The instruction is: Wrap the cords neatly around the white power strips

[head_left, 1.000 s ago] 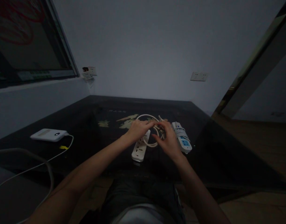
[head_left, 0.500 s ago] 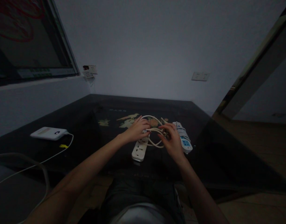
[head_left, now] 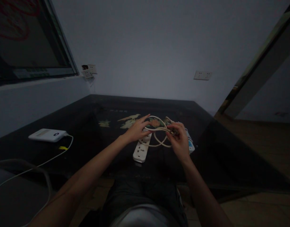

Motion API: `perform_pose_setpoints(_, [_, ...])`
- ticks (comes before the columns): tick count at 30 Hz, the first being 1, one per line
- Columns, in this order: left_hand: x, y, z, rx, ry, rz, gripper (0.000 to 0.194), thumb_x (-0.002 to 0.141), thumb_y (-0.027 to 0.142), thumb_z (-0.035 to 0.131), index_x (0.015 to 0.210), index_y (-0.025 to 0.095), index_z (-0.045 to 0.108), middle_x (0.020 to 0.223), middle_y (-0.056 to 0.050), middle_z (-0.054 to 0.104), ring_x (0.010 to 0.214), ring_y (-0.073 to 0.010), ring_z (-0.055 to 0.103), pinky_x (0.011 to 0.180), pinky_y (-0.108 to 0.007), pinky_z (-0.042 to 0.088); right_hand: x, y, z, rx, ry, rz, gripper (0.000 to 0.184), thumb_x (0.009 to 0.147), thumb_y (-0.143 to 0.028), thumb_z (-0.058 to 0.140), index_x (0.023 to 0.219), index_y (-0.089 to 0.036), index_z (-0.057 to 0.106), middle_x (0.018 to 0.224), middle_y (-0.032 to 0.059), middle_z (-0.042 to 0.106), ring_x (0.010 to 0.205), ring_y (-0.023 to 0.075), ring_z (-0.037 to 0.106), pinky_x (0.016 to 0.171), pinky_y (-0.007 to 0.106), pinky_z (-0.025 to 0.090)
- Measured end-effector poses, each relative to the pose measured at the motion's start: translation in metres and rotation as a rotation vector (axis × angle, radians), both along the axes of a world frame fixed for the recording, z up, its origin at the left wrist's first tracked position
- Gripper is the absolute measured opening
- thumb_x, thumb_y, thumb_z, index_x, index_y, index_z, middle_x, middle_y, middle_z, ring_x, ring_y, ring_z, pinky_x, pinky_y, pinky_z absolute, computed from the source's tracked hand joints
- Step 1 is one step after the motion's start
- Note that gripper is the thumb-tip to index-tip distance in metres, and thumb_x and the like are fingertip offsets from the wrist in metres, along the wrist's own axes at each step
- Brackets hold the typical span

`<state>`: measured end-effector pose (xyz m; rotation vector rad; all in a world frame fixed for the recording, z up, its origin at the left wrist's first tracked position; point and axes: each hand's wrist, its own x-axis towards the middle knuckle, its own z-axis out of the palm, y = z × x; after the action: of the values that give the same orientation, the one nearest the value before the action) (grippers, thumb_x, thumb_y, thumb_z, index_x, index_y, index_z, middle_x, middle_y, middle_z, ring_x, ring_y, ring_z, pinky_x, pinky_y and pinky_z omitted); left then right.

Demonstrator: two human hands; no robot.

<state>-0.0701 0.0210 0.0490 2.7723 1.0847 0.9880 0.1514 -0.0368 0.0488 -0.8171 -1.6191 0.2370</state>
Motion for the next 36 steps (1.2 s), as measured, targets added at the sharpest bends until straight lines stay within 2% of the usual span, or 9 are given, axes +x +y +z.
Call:
perform_pose_setpoints(4, [0.001, -0.004, 0.0, -0.041, -0.052, 0.034, 0.021, 0.093, 0.025, 0.046, 0.103, 0.016, 0.062, 0.133, -0.014, 0.054, 0.121, -0.022, 0.053, 0.099, -0.043, 0.044, 0.004, 0.001, 0.001, -0.004, 0.069, -0.007, 0.015, 0.081, -0.022, 0.062, 0.095, -0.027, 0.059, 0.101, 0.0053, 0.052, 0.1, 0.0234, 0.053, 0.086, 0.041, 0.046])
perform_pose_setpoints(7, [0.004, -0.01, 0.0, -0.061, -0.126, 0.125, 0.023, 0.094, 0.025, 0.043, 0.102, 0.014, 0.062, 0.108, -0.011, 0.067, 0.102, -0.0204, 0.063, 0.087, -0.039, 0.05, 0.007, 0.002, -0.002, 0.005, 0.071, -0.023, 0.014, 0.08, -0.023, 0.062, 0.093, -0.027, 0.059, 0.1, 0.005, 0.052, 0.099, 0.023, 0.054, 0.085, 0.04, 0.046])
perform_pose_setpoints(12, [0.009, -0.022, -0.001, -0.146, -0.117, 0.179, 0.022, 0.094, 0.025, 0.042, 0.087, 0.016, 0.061, 0.079, -0.005, 0.067, 0.077, -0.0189, 0.065, 0.068, -0.032, 0.049, 0.01, 0.004, -0.007, 0.01, 0.041, -0.054, 0.011, 0.081, -0.021, 0.061, 0.092, -0.026, 0.059, 0.098, 0.0049, 0.053, 0.097, 0.0224, 0.054, 0.084, 0.04, 0.046])
perform_pose_setpoints(16, [0.011, -0.025, -0.011, -0.165, -0.06, 0.197, 0.021, 0.092, 0.027, 0.046, 0.087, 0.016, 0.063, 0.082, -0.006, 0.067, 0.078, -0.0195, 0.064, 0.068, -0.032, 0.05, 0.007, 0.007, -0.013, 0.002, 0.026, -0.085, 0.01, 0.081, -0.023, 0.061, 0.09, -0.026, 0.059, 0.097, 0.005, 0.054, 0.097, 0.0236, 0.053, 0.086, 0.042, 0.045])
perform_pose_setpoints(19, [0.011, -0.021, -0.024, -0.123, 0.0, 0.076, 0.023, 0.091, 0.033, 0.049, 0.099, 0.018, 0.065, 0.103, -0.009, 0.066, 0.101, -0.0221, 0.061, 0.085, -0.039, 0.049, 0.001, 0.011, -0.018, 0.012, -0.028, -0.057, 0.01, 0.081, -0.023, 0.06, 0.09, -0.026, 0.06, 0.098, 0.0049, 0.054, 0.099, 0.0242, 0.053, 0.087, 0.043, 0.045])
perform_pose_setpoints(22, [0.012, -0.017, -0.034, -0.113, 0.039, -0.054, 0.029, 0.093, 0.036, 0.046, 0.112, 0.02, 0.06, 0.119, -0.01, 0.063, 0.119, -0.0226, 0.053, 0.102, -0.049, 0.039, -0.006, 0.012, -0.02, 0.017, -0.097, -0.016, 0.01, 0.083, -0.021, 0.057, 0.09, -0.027, 0.06, 0.098, 0.0051, 0.054, 0.099, 0.0238, 0.054, 0.087, 0.042, 0.046])
perform_pose_setpoints(25, [0.015, -0.016, -0.032, -0.141, 0.01, -0.064, 0.028, 0.096, 0.035, 0.041, 0.114, 0.022, 0.057, 0.109, -0.006, 0.067, 0.109, -0.0197, 0.059, 0.106, -0.052, 0.032, -0.011, 0.01, -0.018, 0.001, -0.111, 0.003, 0.01, 0.084, -0.02, 0.056, 0.09, -0.027, 0.06, 0.098, 0.0053, 0.053, 0.099, 0.0236, 0.054, 0.087, 0.042, 0.046])
perform_pose_setpoints(30, [0.024, -0.023, -0.017, -0.178, -0.04, -0.049, 0.022, 0.095, 0.034, 0.043, 0.098, 0.018, 0.058, 0.085, -0.003, 0.067, 0.082, -0.0173, 0.063, 0.079, -0.032, 0.049, -0.011, 0.014, -0.009, -0.102, 0.008, 0.119, 0.015, 0.078, -0.027, 0.066, 0.092, -0.026, 0.06, 0.099, 0.0041, 0.054, 0.096, 0.0218, 0.056, 0.083, 0.038, 0.048])
perform_pose_setpoints(36, [0.026, -0.031, -0.018, -0.161, 0.125, -0.09, 0.02, 0.094, 0.033, 0.044, 0.098, 0.02, 0.059, 0.08, -0.002, 0.066, 0.076, -0.0164, 0.063, 0.066, -0.025, 0.044, 0.01, 0.055, 0.007, -0.306, 0.344, 0.214, 0.02, 0.08, -0.037, 0.062, 0.097, -0.026, 0.059, 0.084, -0.001, 0.058, 0.07, 0.0136, 0.056, 0.067, 0.028, 0.048])
